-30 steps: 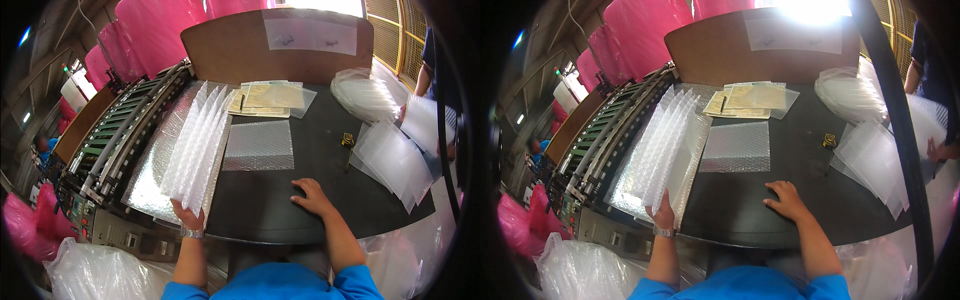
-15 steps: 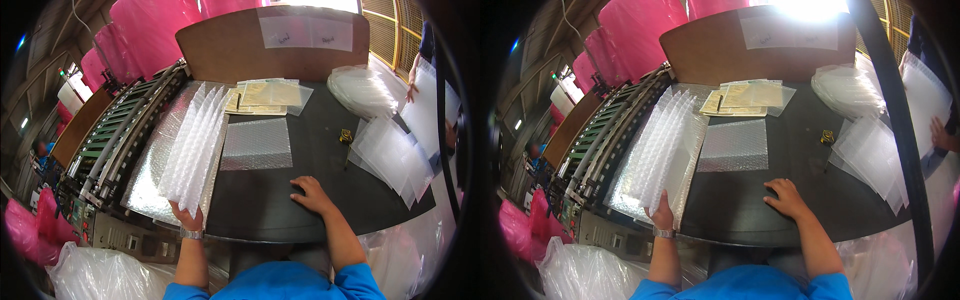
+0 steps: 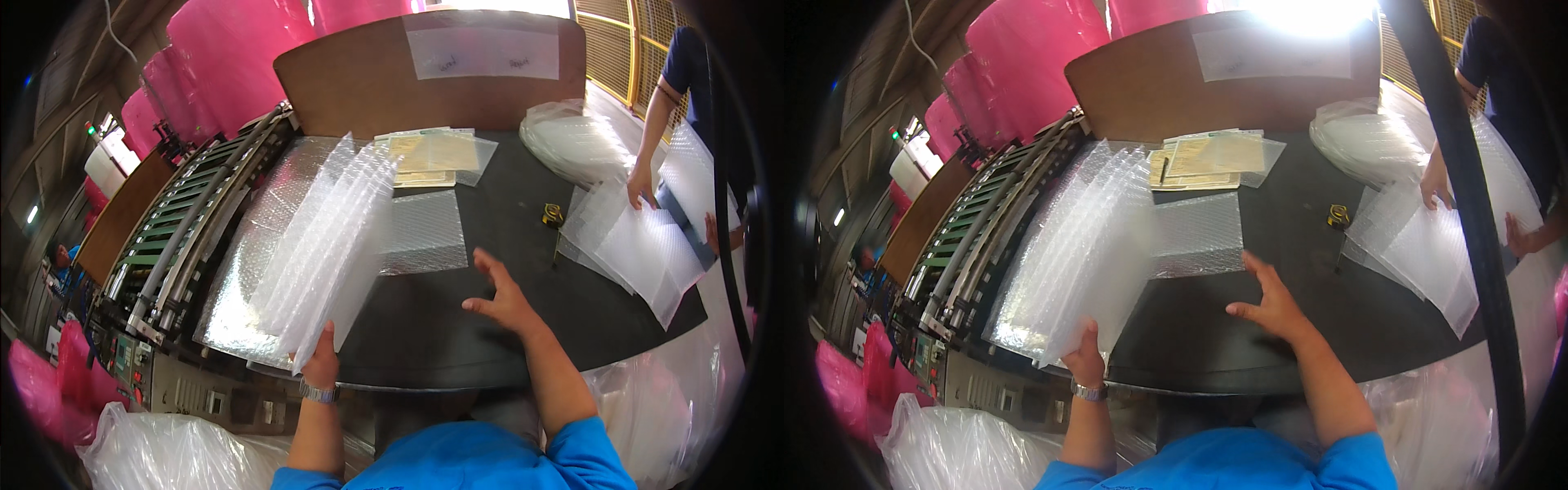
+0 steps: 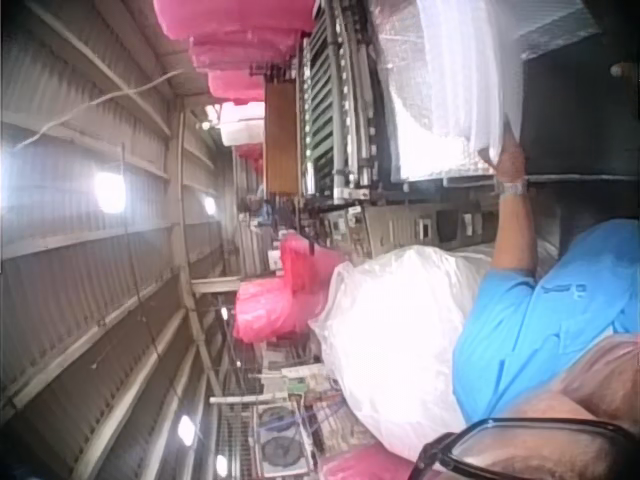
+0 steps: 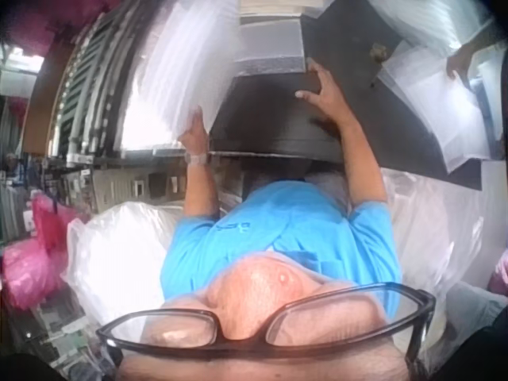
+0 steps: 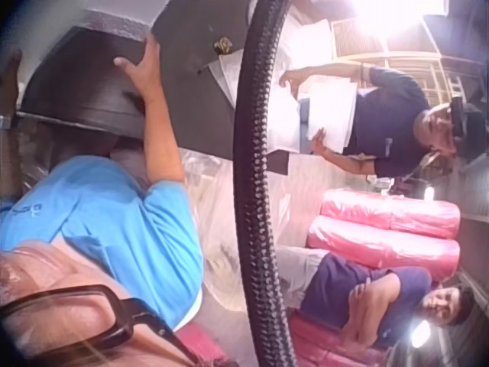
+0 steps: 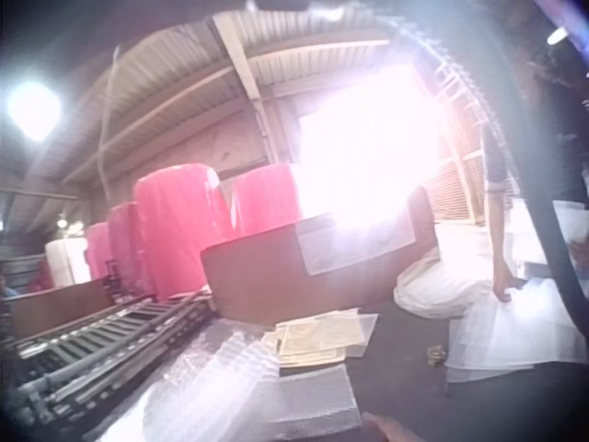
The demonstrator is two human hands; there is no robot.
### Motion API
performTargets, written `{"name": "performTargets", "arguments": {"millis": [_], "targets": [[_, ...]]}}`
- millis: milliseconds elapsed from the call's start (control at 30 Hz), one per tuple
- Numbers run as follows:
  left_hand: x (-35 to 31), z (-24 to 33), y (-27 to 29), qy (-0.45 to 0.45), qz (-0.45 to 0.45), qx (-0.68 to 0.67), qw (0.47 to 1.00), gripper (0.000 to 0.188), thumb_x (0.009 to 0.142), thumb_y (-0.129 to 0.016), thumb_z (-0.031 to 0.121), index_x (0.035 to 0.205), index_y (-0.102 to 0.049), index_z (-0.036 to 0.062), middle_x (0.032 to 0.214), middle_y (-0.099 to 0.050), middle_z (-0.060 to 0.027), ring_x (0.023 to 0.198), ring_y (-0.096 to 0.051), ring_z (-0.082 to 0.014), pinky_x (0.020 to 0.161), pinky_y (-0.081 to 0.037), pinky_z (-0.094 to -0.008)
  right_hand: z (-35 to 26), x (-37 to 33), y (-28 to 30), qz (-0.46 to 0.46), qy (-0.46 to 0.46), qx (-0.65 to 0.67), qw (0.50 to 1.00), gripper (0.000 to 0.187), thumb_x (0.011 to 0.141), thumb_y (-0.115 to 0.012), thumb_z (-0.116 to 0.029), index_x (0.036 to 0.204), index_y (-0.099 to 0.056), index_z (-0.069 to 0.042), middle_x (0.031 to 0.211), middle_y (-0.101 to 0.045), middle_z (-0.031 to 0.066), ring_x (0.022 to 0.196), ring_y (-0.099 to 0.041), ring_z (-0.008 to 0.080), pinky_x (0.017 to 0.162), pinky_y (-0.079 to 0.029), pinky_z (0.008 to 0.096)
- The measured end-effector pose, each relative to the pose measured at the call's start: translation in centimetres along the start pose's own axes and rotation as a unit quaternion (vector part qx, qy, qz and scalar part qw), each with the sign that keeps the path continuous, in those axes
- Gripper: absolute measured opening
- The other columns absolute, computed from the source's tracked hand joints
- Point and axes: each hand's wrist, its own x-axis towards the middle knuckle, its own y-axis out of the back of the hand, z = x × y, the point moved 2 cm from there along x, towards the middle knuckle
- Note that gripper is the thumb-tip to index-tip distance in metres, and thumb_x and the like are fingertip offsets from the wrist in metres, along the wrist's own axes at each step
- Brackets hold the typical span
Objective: The person stands at a workstation and repeatedly picks up stacks of bubble wrap sheets. They separate the sheets and place them into a large clear plastic bag positioned to their left. The person continues this process, handling the bubble wrap and organizing it into the bag.
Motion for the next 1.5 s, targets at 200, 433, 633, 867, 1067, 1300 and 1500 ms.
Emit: {"name": "performTargets", "arguments": {"millis": [200,433,633,867,1067,1300,1500], "targets": [[-2.2,-0.9,0.4,0.073,-0.158,-0.116,0.978,0.045,0.070,-0.072,0.015,0.107,-0.052,-0.0009,0.105,-0.055,-0.0090,0.095,-0.050,-0.0197,0.086,-0.039,-0.0336,-3.8,1.0,2.8,0.019,0.113,0.133,0.984,0.102,0.056,-0.080,-0.030,0.134,-0.019,-0.006,0.133,-0.030,0.0109,0.125,-0.027,0.0238,0.102,-0.021,0.0411],[-4.1,-0.7,-2.3,0.165,-0.210,-0.152,0.952,0.056,0.065,-0.075,0.015,0.112,-0.047,0.0009,0.102,-0.053,-0.0074,0.095,-0.050,-0.0193,0.084,-0.040,-0.0331,-4.3,-2.4,2.7,-0.049,0.010,0.282,0.958,0.055,0.069,-0.070,-0.007,0.118,-0.044,-0.006,0.112,-0.050,0.0025,0.107,-0.044,0.0139,0.093,-0.033,0.0309],[-4.8,-4.4,-2.6,0.250,-0.322,-0.322,0.854,0.066,0.073,-0.065,0.038,0.120,-0.038,0.0001,0.114,-0.047,-0.0117,0.104,-0.046,-0.0236,0.087,-0.040,-0.0397,-2.7,-5.6,3.3,0.010,0.019,0.185,0.983,0.022,0.076,-0.064,-0.005,0.096,-0.057,-0.005,0.089,-0.059,0.0011,0.084,-0.053,0.0099,0.078,-0.044,0.0281],[-1.5,-3.6,-3.0,0.266,-0.198,-0.193,0.923,0.065,0.081,-0.057,0.030,0.130,-0.024,0.0011,0.128,-0.034,-0.0173,0.118,-0.033,-0.0288,0.100,-0.025,-0.0422,-10.1,-15.0,18.1,0.191,0.094,0.080,0.974,0.044,0.082,-0.052,-0.037,0.115,-0.047,-0.008,0.108,-0.053,0.0130,0.094,-0.054,0.0234,0.082,-0.044,0.0382],[-1.4,-7.0,-2.8,0.317,-0.121,-0.090,0.936,0.061,0.082,-0.057,0.023,0.126,-0.024,-0.0027,0.123,-0.040,-0.0190,0.113,-0.040,-0.0249,0.095,-0.032,-0.0359,-5.2,-34.6,30.2,0.607,0.079,0.137,0.779,0.030,0.087,-0.043,-0.021,0.111,-0.049,-0.005,0.106,-0.054,0.0053,0.098,-0.050,0.0186,0.084,-0.042,0.0346],[-0.6,-7.1,-2.5,0.316,-0.121,-0.062,0.939,0.070,0.084,-0.052,0.020,0.129,-0.006,-0.0074,0.128,-0.030,-0.0239,0.121,-0.030,-0.0279,0.104,-0.018,-0.0385,7.8,-49.6,23.7,0.704,-0.623,-0.223,0.259,0.069,0.077,-0.058,-0.037,0.131,-0.028,-0.007,0.129,-0.036,0.0164,0.120,-0.031,0.0268,0.097,-0.029,0.0381],[-1.0,-6.9,-2.5,0.300,-0.120,-0.050,0.945,0.055,0.083,-0.055,0.023,0.124,-0.029,-0.0030,0.118,-0.040,-0.0179,0.110,-0.038,-0.0252,0.097,-0.027,-0.0380,4.7,-30.0,21.8,0.465,-0.373,-0.053,0.801,0.085,0.076,-0.060,-0.047,0.133,-0.020,0.001,0.131,-0.032,0.0208,0.122,-0.031,0.0309,0.100,-0.025,0.0386]]}}
